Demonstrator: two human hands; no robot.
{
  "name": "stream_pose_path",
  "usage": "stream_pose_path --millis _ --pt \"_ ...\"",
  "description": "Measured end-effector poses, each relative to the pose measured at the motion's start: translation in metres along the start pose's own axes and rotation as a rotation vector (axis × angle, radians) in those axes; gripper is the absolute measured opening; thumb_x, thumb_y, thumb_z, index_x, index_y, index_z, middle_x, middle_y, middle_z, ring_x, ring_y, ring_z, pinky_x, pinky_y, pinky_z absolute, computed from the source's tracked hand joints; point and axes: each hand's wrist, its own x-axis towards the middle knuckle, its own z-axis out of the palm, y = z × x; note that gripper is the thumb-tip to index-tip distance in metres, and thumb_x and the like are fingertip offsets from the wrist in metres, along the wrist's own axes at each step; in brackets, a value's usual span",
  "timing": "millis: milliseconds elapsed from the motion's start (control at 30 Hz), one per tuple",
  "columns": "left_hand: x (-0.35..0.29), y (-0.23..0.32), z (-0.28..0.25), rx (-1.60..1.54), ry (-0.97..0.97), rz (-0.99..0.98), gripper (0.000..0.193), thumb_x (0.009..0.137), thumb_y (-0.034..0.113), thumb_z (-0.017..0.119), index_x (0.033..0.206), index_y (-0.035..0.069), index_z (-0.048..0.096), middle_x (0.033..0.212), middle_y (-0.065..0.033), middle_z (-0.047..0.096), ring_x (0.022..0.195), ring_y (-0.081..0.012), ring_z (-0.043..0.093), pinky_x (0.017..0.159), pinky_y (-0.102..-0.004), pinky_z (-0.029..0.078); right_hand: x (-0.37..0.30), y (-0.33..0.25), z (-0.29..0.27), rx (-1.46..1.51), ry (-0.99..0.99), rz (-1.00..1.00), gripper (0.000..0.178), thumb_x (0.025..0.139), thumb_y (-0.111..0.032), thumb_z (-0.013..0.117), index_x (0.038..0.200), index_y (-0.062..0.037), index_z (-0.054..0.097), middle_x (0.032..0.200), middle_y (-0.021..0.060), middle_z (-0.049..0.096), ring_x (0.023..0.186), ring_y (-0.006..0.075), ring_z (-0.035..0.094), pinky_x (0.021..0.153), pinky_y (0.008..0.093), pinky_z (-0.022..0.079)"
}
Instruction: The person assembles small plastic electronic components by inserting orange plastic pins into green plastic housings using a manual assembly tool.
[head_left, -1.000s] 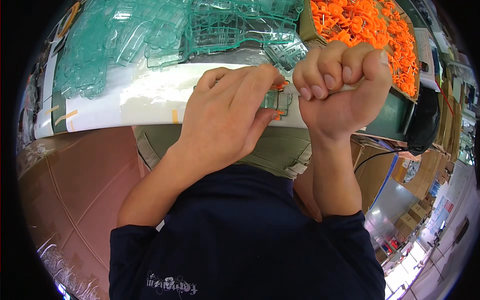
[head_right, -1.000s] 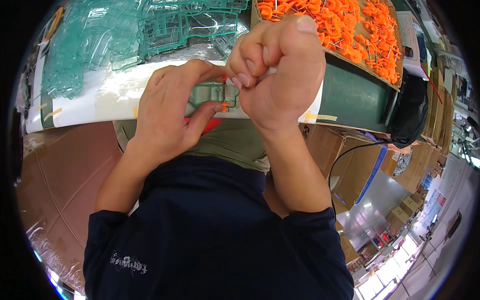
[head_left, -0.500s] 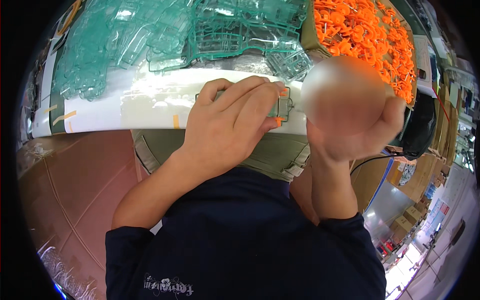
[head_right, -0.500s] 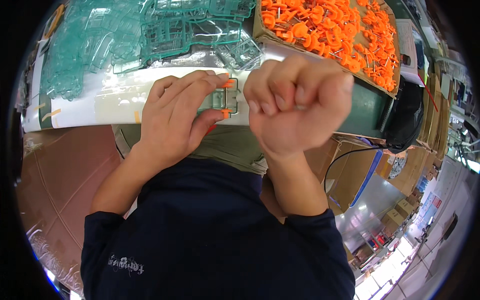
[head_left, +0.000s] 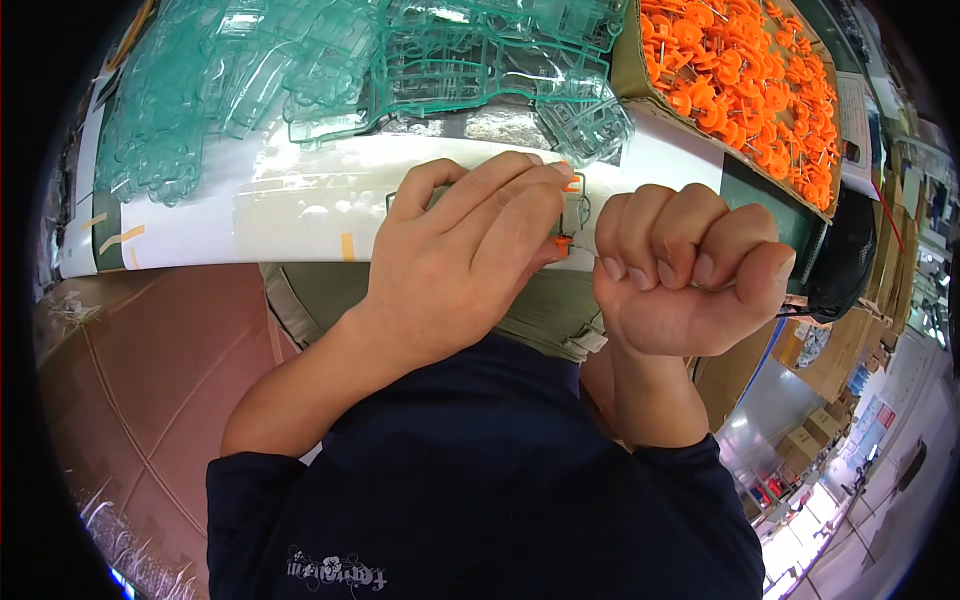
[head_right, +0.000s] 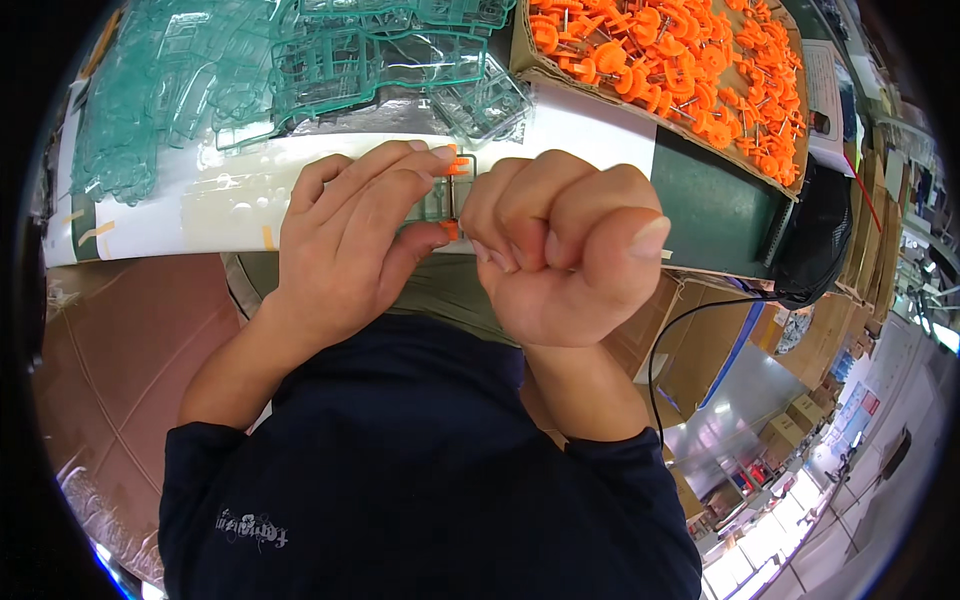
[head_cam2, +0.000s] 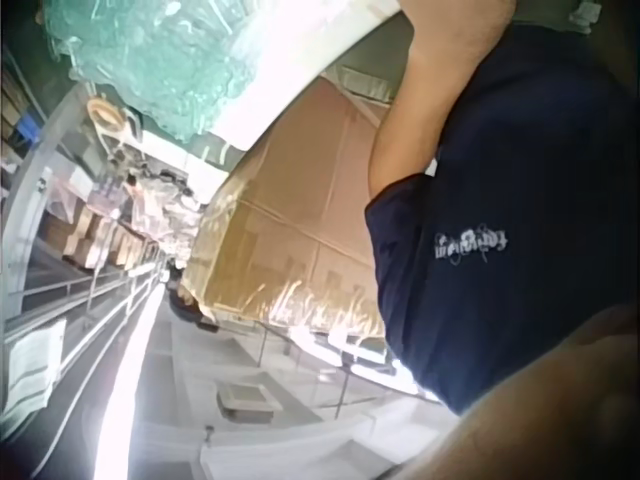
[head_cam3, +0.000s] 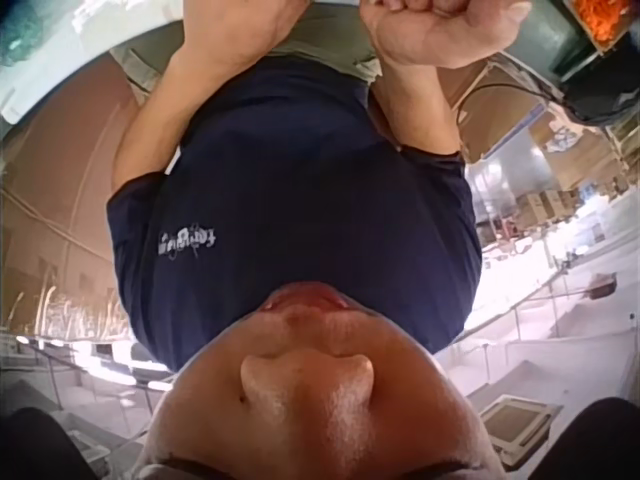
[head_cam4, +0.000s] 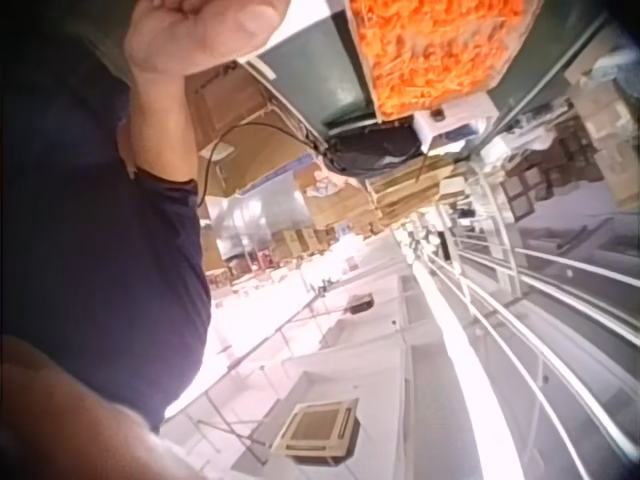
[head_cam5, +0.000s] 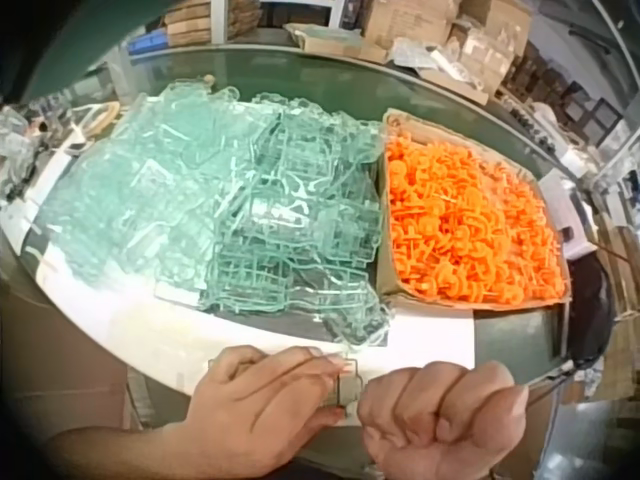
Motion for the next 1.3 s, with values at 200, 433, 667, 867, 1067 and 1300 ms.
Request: stream_pose_path --millis 200,433,667,867,1067,1300 --pt "0.001 0.0 0.002 0.006 0.002 0.038 0.041 0.081 0.01 0.074 0.119 0.003 0.06 0.124 -0.0044 0.068 0.114 -0.0196 0.065 0.092 -0.035 0.044 0.0 0.003 0.011 -0.173 0.008 0.03 0.049 0.108 -0.045 0.038 0.069 -0.0167 0.034 0.056 -0.0011 0.035 0.046 0.0117 0.031 0.043 0.0268 0.028" --pt "0.001 0.003 -0.015 -0.05 -0.052 0.037 0.047 0.08 0.009 0.074 0.123 0.0 0.058 0.125 -0.0099 0.065 0.115 -0.0241 0.062 0.097 -0.0389 0.045 0.009 -0.026 -0.004 -0.07 0.019 0.204 0.038 0.104 -0.038 0.055 0.077 -0.0109 0.056 0.057 0.0013 0.044 0.048 0.0111 0.037 0.046 0.0255 0.031" --pt "0.004 0.007 -0.029 -0.033 -0.154 -0.085 0.054 0.078 0.007 0.073 0.128 -0.003 0.054 0.125 -0.0164 0.062 0.112 -0.0313 0.06 0.101 -0.042 0.045 -0.014 -0.032 -0.001 -1.329 -0.158 0.399 0.028 0.087 -0.013 0.076 0.114 -0.0075 0.074 0.069 0.0039 0.063 0.058 0.0099 0.046 0.054 0.0227 0.038" --pt "0.015 0.012 -0.051 -0.079 -0.24 -0.047 0.054 0.077 0.004 0.071 0.128 -0.004 0.054 0.12 -0.017 0.063 0.109 -0.0329 0.059 0.1 -0.042 0.045 -0.016 -0.048 -0.026 -1.25 -0.142 0.474 0.031 0.083 -0.01 0.079 0.113 -0.0052 0.076 0.073 0.0027 0.066 0.063 0.0102 0.051 0.059 0.0232 0.042" --pt "0.106 -0.004 -0.091 0.196 -0.079 0.099 0.062 0.076 0.008 0.074 0.135 0.007 0.056 0.126 -0.0104 0.066 0.114 -0.0308 0.061 0.102 -0.0394 0.046 -0.029 -0.057 -0.043 -0.988 -0.05 0.578 0.019 0.087 -0.01 0.075 0.104 -0.0024 0.075 0.072 0.002 0.064 0.063 0.0104 0.051 0.06 0.0228 0.041" --pt "0.286 -0.114 -0.09 0.464 -0.283 -0.223 0.058 0.084 0.023 0.068 0.131 -0.002 0.045 0.11 -0.0251 0.069 0.103 -0.0435 0.067 0.087 -0.0466 0.053 -0.026 -0.055 -0.043 -0.937 -0.075 0.511 0.018 0.088 -0.013 0.075 0.103 -0.0021 0.075 0.07 0.0013 0.063 0.061 0.0103 0.05 0.059 0.0233 0.04"
